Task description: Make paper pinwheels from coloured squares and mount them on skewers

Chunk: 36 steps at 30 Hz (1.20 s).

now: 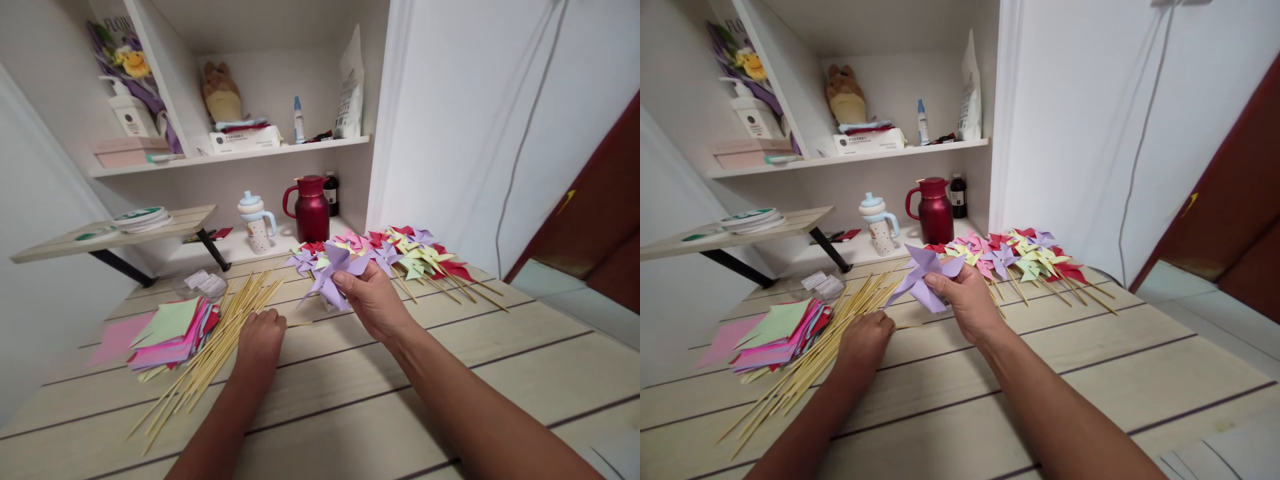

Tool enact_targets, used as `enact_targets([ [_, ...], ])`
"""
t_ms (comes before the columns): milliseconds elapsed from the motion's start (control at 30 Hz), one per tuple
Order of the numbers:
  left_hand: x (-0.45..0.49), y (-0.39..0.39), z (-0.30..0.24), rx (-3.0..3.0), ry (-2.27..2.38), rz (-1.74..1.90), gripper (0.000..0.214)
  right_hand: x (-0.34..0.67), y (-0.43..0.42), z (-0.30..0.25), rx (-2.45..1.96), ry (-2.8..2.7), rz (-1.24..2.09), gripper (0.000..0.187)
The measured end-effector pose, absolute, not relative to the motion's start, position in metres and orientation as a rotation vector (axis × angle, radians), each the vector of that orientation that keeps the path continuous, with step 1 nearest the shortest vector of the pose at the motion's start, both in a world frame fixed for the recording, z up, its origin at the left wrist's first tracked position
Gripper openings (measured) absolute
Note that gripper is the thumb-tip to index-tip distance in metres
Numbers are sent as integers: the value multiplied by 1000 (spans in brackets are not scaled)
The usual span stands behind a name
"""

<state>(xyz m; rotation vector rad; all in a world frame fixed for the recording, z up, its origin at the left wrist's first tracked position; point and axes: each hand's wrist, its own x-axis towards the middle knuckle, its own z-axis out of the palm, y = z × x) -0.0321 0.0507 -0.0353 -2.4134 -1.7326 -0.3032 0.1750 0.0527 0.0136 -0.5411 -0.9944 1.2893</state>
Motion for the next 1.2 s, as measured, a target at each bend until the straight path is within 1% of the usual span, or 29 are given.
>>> enact_targets([
  [233, -29, 45, -30, -2391, -1780, -326, 21, 175, 52, 13, -521, -959, 1304, 19],
  [433, -22, 43, -27, -2328, -1850, -305, 27, 173, 55, 10, -478, -966, 1339, 22],
  [633, -25, 48, -35, -2229, -1948, -345, 25, 169, 53, 9, -513, -937, 1399, 26],
  [733, -29, 53, -39, -2183, -2012, -434, 24, 163, 54, 3, -517, -918, 1474, 24],
  [867, -33, 55, -42, -2164, -2091, -613, 21, 147, 57, -15, -497, -796, 1626, 31],
  [933, -33, 56, -44, -2191, -2124, -731, 18, 141, 59, -24, -512, -748, 1661, 29],
  [1033, -34, 56, -47, -2221, -2182, -922, 16, 138, 63, -29, -531, -735, 1642, 25],
  [1200, -32, 58, -51, -2231, -2217, -1172, 14, 147, 67, -18, -513, -700, 1556, 24],
])
